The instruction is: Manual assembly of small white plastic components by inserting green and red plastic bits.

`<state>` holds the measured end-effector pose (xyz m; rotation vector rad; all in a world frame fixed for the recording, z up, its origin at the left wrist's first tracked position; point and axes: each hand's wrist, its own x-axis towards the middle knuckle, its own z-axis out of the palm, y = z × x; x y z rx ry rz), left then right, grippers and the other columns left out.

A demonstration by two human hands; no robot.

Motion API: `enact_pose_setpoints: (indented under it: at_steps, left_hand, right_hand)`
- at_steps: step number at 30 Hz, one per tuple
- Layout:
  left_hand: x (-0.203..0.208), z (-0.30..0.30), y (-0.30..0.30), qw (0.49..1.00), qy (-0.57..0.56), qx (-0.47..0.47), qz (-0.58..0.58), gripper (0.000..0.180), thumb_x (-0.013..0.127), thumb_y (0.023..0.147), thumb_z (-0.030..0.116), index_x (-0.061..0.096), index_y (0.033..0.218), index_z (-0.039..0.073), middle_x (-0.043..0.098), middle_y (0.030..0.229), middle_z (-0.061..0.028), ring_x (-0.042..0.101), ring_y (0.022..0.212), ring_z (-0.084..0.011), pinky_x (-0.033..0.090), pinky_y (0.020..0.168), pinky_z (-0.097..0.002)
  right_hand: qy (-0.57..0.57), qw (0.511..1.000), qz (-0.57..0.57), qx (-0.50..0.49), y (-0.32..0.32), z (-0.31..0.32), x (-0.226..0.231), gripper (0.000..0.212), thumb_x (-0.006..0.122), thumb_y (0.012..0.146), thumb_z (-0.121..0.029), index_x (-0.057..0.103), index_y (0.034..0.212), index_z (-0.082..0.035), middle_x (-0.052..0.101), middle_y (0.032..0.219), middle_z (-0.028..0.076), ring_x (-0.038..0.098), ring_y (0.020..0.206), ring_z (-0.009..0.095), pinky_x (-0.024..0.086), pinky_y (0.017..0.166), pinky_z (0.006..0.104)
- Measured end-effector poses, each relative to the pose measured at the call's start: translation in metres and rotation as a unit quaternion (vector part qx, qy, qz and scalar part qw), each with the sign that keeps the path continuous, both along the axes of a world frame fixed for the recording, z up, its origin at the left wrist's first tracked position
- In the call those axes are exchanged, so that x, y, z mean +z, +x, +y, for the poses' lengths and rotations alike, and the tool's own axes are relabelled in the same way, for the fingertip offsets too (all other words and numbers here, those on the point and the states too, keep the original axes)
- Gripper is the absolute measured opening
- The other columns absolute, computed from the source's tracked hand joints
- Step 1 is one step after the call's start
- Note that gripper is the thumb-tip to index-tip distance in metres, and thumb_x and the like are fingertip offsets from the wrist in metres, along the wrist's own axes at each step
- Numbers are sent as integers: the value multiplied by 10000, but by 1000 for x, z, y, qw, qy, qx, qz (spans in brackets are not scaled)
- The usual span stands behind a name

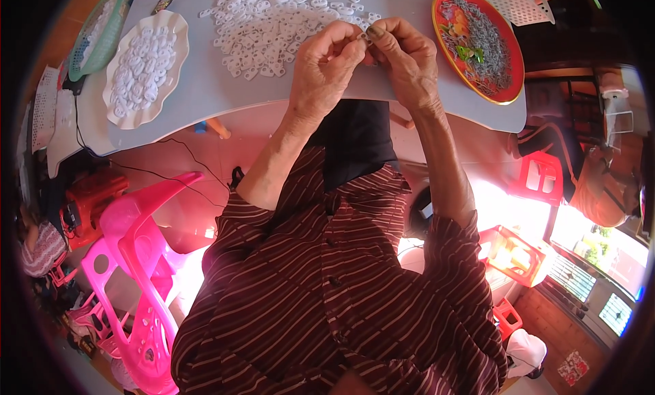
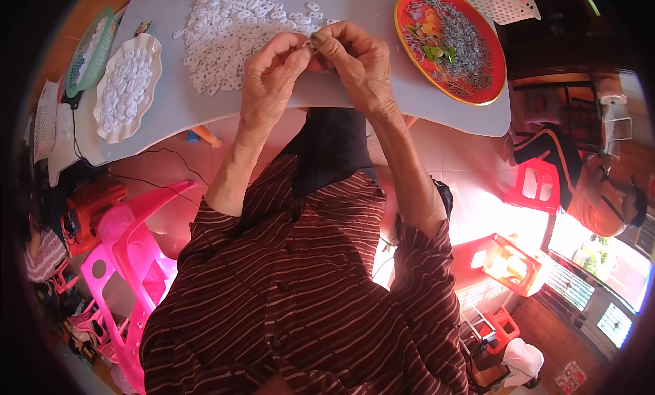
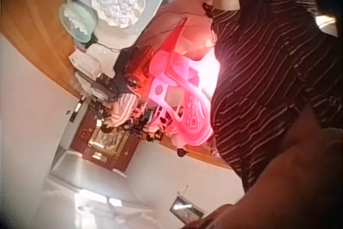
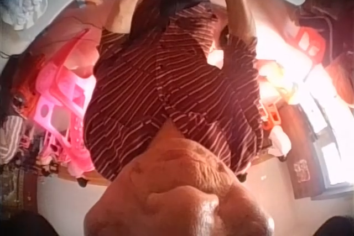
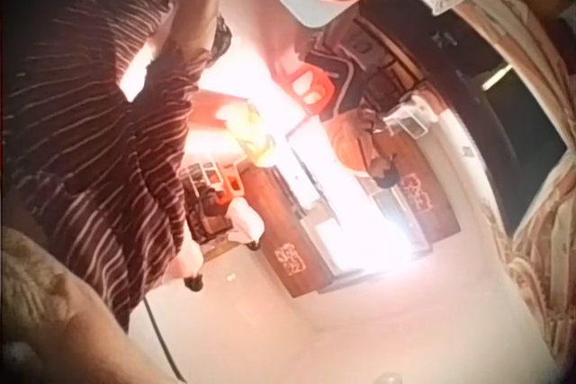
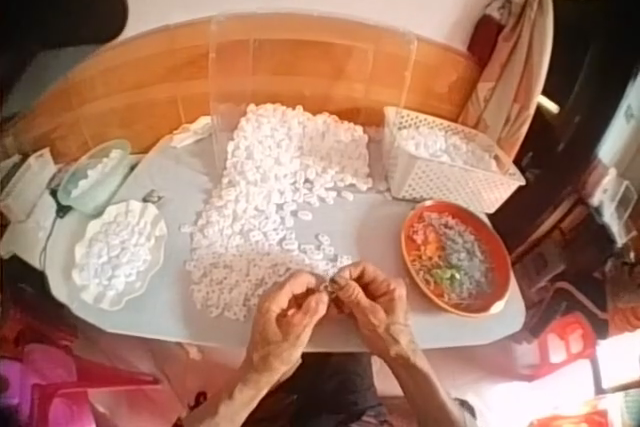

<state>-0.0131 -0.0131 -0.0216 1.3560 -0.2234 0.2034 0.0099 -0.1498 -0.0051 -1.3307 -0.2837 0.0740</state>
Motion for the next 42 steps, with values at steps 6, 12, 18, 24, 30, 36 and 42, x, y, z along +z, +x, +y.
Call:
enact_pose_setpoints:
  at_steps: [6,12,18,24,30,36,42]
  left_hand:
    - [4,-4,-5,1000,15,16,-13,92,575,876,90,569,866,-1,573,693,6,529,650,-40,410,583,-185]
    - [9,-7,-1,998,-36,46,-6,95,564,883,83,573,887,-12,582,712,-3,532,655,-52,423,602,-192]
    - [21,10,7,989,129,59,-52,141,561,894,129,586,898,-10,605,735,-12,537,671,-65,437,606,-213]
    - [21,52,73,799,504,123,-303,115,568,821,81,615,917,37,595,696,-90,568,690,-257,441,729,-360]
    - [30,37,78,756,605,39,-247,99,603,772,64,617,869,63,537,813,-145,498,834,-330,415,746,-406]
    - [23,38,82,774,569,20,-277,128,607,759,30,566,880,33,519,833,-139,482,842,-327,404,782,-401]
    - [22,32,76,811,501,25,-302,163,619,742,24,519,870,27,503,826,-111,471,849,-312,400,766,-388]
  right_hand:
    - [-34,999,2,-14,-2,1,0,156,620,877,-151,625,838,0,579,676,-9,500,619,40,412,556,181]
    - [-36,999,14,-21,1,4,2,160,634,866,-152,629,840,6,585,673,-6,503,626,43,421,569,185]
    - [-1,992,-69,-106,-1,-3,-1,161,622,872,-147,615,869,13,617,752,24,519,616,53,435,580,199]
    - [81,992,-17,-95,4,-1,-5,158,615,874,-140,604,865,17,627,767,50,508,578,67,432,562,201]
    - [58,994,-1,-90,0,-1,-5,177,630,862,-127,628,908,44,607,740,30,488,586,53,421,540,194]
    - [36,996,-3,-79,2,0,-5,167,627,864,-130,639,910,30,552,649,-15,473,574,45,407,529,193]
    - [32,996,-8,-82,4,-2,-6,161,621,870,-141,638,892,18,544,640,-20,470,573,47,405,537,192]
